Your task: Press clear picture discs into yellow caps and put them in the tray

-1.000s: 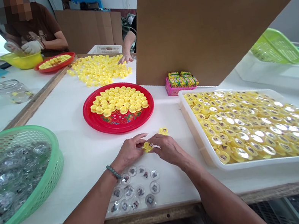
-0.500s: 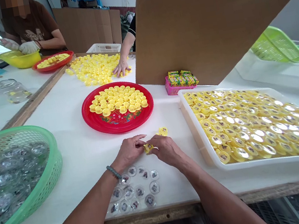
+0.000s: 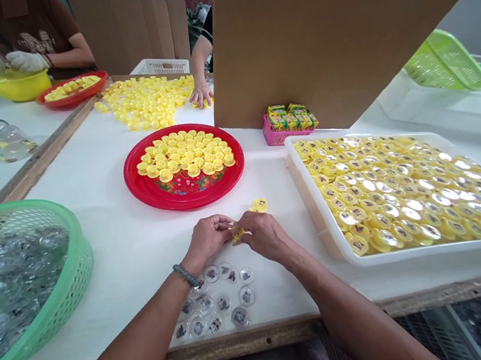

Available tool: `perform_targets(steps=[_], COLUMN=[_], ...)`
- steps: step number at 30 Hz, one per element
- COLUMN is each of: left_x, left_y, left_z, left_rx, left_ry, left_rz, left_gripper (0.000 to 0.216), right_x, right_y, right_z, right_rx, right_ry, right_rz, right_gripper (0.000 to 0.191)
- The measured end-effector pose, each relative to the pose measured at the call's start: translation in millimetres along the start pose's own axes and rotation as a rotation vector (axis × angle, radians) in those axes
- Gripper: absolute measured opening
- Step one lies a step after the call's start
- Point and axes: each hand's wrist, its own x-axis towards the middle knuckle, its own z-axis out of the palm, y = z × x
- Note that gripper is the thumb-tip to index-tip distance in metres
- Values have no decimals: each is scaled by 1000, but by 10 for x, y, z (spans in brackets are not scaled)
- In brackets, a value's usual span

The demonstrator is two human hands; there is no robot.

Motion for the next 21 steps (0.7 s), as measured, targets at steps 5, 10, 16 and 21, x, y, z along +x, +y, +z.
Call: perform_targets(steps=[5, 10, 16, 21], left_x=[2, 1, -15, -32], left_y=[5, -55, -10, 389], left_z=[10, 35, 48, -180], left_rx=[9, 40, 177, 470], left_ry=[18, 54, 147, 266], left_rz=[-23, 7, 152, 288], left_gripper=[25, 27, 29, 18], right_x=[-33, -115, -74, -16], right_y=[-1, -67, 17, 185], right_z=[18, 72, 29, -64], right_rx=[-24, -218, -398, -401], right_ry=[26, 119, 138, 179], right_rz=[-26, -166, -64, 39], right_gripper=[12, 11, 10, 7])
